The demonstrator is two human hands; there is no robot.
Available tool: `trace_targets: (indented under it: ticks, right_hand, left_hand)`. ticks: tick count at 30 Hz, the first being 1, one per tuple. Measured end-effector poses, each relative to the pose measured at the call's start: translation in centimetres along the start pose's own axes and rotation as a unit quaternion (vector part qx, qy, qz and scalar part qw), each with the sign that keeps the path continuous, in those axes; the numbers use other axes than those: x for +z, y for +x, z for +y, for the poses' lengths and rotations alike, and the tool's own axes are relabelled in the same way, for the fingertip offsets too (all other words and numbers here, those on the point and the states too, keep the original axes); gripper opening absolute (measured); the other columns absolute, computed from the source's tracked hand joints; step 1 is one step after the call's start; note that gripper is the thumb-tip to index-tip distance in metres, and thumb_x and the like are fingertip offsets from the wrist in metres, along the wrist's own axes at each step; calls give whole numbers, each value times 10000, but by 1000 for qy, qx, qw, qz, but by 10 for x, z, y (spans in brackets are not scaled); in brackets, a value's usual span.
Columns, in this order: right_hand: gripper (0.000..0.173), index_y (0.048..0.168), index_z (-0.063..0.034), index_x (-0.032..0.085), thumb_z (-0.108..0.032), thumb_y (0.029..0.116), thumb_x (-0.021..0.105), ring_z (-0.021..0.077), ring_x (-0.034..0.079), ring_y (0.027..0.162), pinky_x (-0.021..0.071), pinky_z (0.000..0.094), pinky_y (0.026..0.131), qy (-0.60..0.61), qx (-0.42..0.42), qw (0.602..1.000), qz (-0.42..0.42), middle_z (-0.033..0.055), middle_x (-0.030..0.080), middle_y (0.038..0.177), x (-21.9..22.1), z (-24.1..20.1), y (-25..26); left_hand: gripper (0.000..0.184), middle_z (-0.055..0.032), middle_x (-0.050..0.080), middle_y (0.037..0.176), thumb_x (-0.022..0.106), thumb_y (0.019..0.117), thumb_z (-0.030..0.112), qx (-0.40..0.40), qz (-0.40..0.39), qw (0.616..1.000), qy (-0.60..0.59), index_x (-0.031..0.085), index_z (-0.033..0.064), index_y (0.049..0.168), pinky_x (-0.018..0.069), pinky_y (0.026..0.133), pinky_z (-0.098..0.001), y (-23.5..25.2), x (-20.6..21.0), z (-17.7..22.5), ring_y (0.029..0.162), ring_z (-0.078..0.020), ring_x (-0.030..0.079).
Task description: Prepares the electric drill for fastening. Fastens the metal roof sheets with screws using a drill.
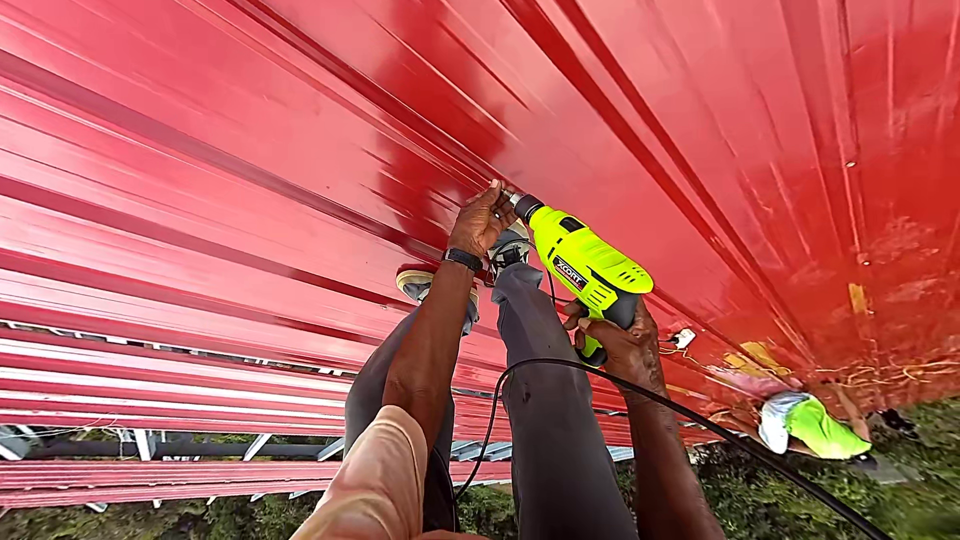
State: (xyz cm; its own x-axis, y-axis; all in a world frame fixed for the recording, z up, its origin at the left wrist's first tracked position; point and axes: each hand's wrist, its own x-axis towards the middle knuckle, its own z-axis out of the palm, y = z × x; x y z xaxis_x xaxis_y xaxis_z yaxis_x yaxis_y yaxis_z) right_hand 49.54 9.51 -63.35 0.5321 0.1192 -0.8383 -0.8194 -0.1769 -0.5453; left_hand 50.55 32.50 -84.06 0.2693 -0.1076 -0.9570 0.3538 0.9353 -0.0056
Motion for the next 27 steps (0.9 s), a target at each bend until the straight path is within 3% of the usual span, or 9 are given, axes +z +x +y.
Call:
trace_targets:
  ticks: [6,13,16,19,20,23,27]
  right_hand:
    - [512,1304,62,435,-18,836,626,302,700,692,579,368,529,19,4,1000,-9,232,707,980,0,2,-2]
    - [507,1299,62,454,-20,835,641,302,703,717,584,371,560,-9,-4,1000,-7,224,715,988,0,6,-5]
    - [594,1343,33,472,-67,807,709,278,732,810,625,396,661,-82,-18,996,1,169,733,1017,-2,7,-7]
    - [751,1480,-68,472,-154,798,776,106,706,1023,607,303,891,-265,-43,963,3,64,709,1184,-2,0,-9]
    - [783,1512,-118,466,-172,792,769,97,692,1060,591,322,922,-328,-50,943,0,63,702,1217,-1,-2,-10]
    - [811,1553,-241,439,-217,800,738,207,722,997,595,491,843,-420,-41,907,1,100,726,1171,8,0,-10]
    - [814,1572,-254,410,-265,824,731,256,730,915,585,527,782,-442,-6,897,10,121,741,1077,24,4,-7]
  left_hand:
    - [245,-90,661,923,493,1088,270,20,-10,999,41,602,52,1118,600,765,-377,-3,-4,-3,797,-194,670]
    - [252,-89,678,930,509,1079,280,-14,-8,1000,-13,622,56,1096,600,797,-382,-9,-6,-2,821,-197,682]
    - [249,-86,670,908,529,1069,287,-36,-5,999,6,618,56,1093,602,782,-384,-8,-9,0,805,-195,678]
    - [243,-79,652,875,569,1050,286,-61,3,997,40,623,52,1091,599,734,-375,-8,-14,1,764,-190,662]
    - [241,-74,647,871,576,1046,286,-70,5,996,50,628,56,1099,594,715,-366,-7,-16,0,752,-184,654]
    - [249,-73,653,896,574,1045,288,-88,17,994,56,626,64,1140,586,707,-350,-3,-25,-8,762,-177,655]
    - [252,-92,674,938,523,1068,259,-69,50,996,-4,632,49,1154,582,727,-331,1,-24,-20,796,-176,665]
